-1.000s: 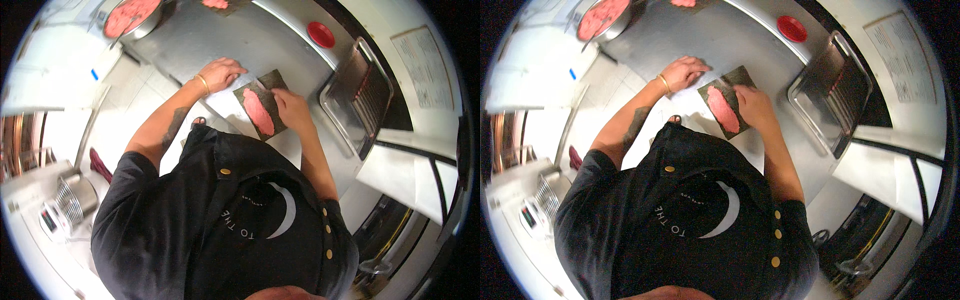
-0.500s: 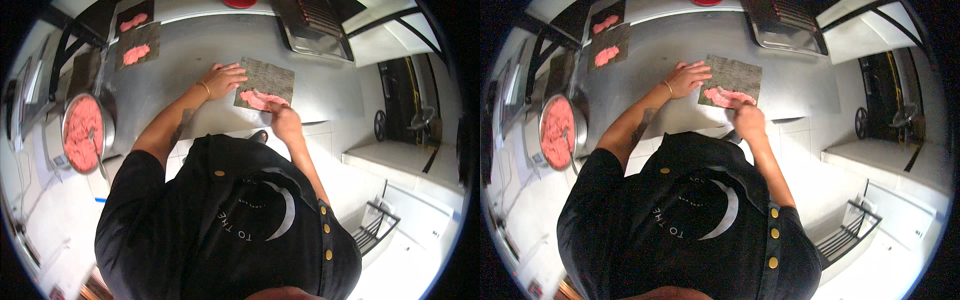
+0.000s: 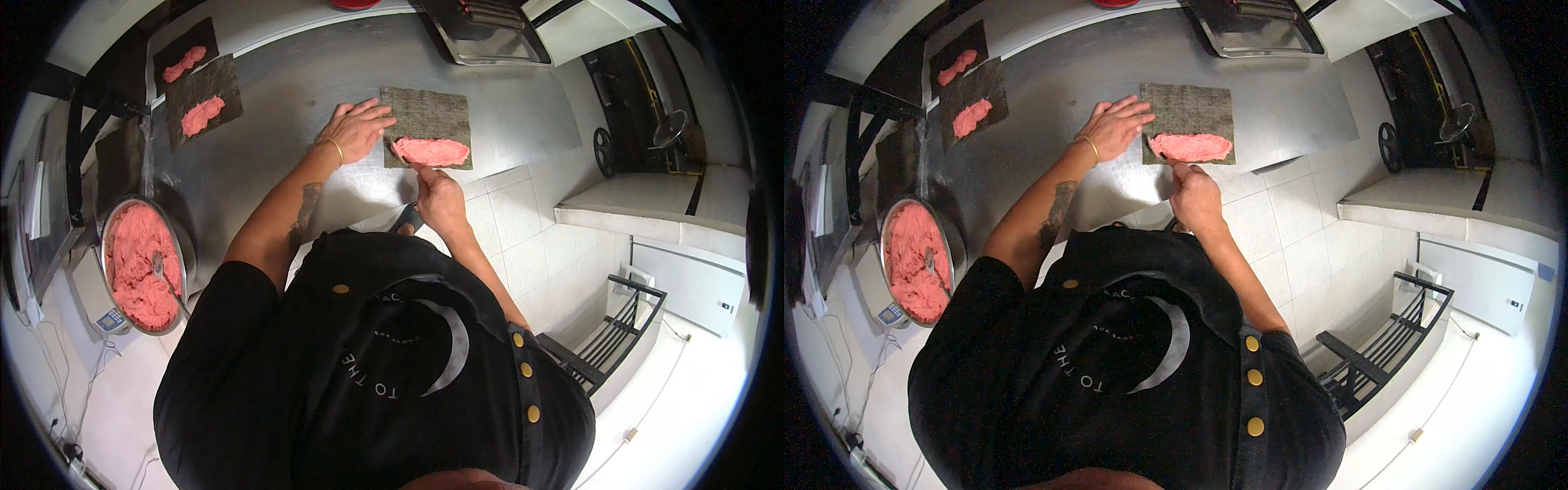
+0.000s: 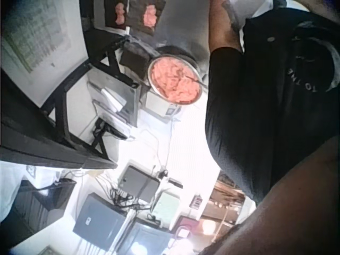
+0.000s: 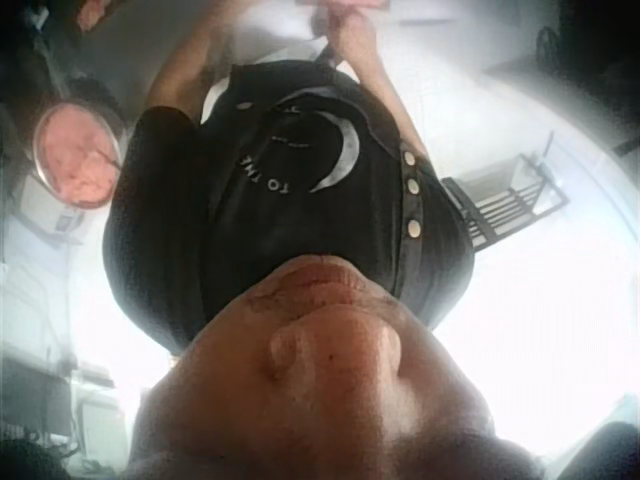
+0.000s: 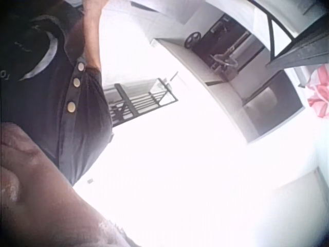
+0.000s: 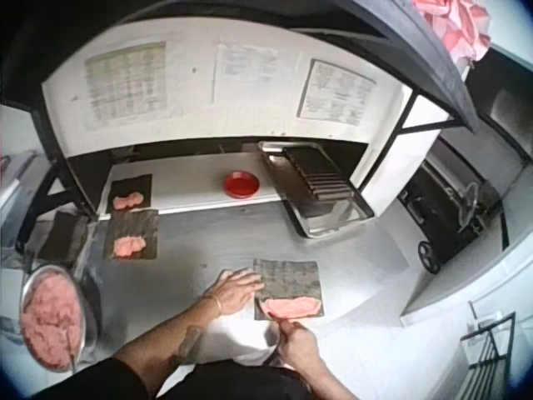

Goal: The person spreads a pink paste onto a sheet of seaweed using a spoon and then rolls the seaweed into a cylinder by hand.

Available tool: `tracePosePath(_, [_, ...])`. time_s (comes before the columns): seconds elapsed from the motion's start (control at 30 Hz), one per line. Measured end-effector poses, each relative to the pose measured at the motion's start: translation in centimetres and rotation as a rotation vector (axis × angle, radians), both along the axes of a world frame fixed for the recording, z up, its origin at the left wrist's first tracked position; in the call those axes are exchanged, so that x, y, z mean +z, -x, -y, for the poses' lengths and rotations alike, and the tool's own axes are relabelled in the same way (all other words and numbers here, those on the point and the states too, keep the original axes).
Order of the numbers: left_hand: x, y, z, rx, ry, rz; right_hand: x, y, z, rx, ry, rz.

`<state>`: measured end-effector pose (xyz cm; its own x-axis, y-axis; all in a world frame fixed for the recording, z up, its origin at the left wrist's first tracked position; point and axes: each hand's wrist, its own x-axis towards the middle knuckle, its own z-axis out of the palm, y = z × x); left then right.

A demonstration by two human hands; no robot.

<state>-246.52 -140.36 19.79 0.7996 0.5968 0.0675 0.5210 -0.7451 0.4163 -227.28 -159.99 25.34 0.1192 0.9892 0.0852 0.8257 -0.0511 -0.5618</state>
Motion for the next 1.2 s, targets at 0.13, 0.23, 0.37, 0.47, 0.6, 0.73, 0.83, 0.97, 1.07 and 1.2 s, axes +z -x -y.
tracePosePath(0.13, [0.1,0.0,0.2,0.028,0.019,0.041,1.2,-2.0,0.2,-0.319,-0.003,0.131])
tracePosePath(0.23, [0.3,0.0,0.0,0.004,0.000,-0.008,1.0,-1.6,0.1,-0.285,0.093,0.175])
tracePosePath(0.37, [0.1,0.0,-0.1,0.002,0.007,0.013,-0.4,0.5,0.3,-0.132,0.130,0.059])
tracePosePath(0.47, [-0.1,0.0,-0.2,0.006,-0.006,0.031,-0.1,-0.9,0.6,-0.254,-0.009,0.113])
tracePosePath(0.6, [-0.2,0.1,-0.1,0.016,-0.019,0.015,1.0,-3.5,0.4,-0.490,0.008,0.244])
tracePosePath(0.73, [0.0,-0.1,-0.2,0.018,-0.016,0.027,-0.4,-0.3,0.1,-0.192,0.144,0.111])
tracePosePath(0.83, [0.1,0.0,-0.2,0.021,-0.001,0.045,-0.3,0.1,0.3,-0.068,0.115,0.007])
tracePosePath(0.97, [0.1,0.1,-0.1,0.029,-0.005,0.030,0.5,-0.5,0.4,-0.460,0.028,0.069])
tracePosePath(1.07, [0.1,-0.1,-0.1,0.033,-0.015,0.014,0.4,0.1,0.4,-0.256,0.178,0.008])
tracePosePath(1.2, [-0.1,0.0,-0.2,0.034,-0.006,0.040,-0.3,1.2,0.9,-0.088,0.069,-0.105])
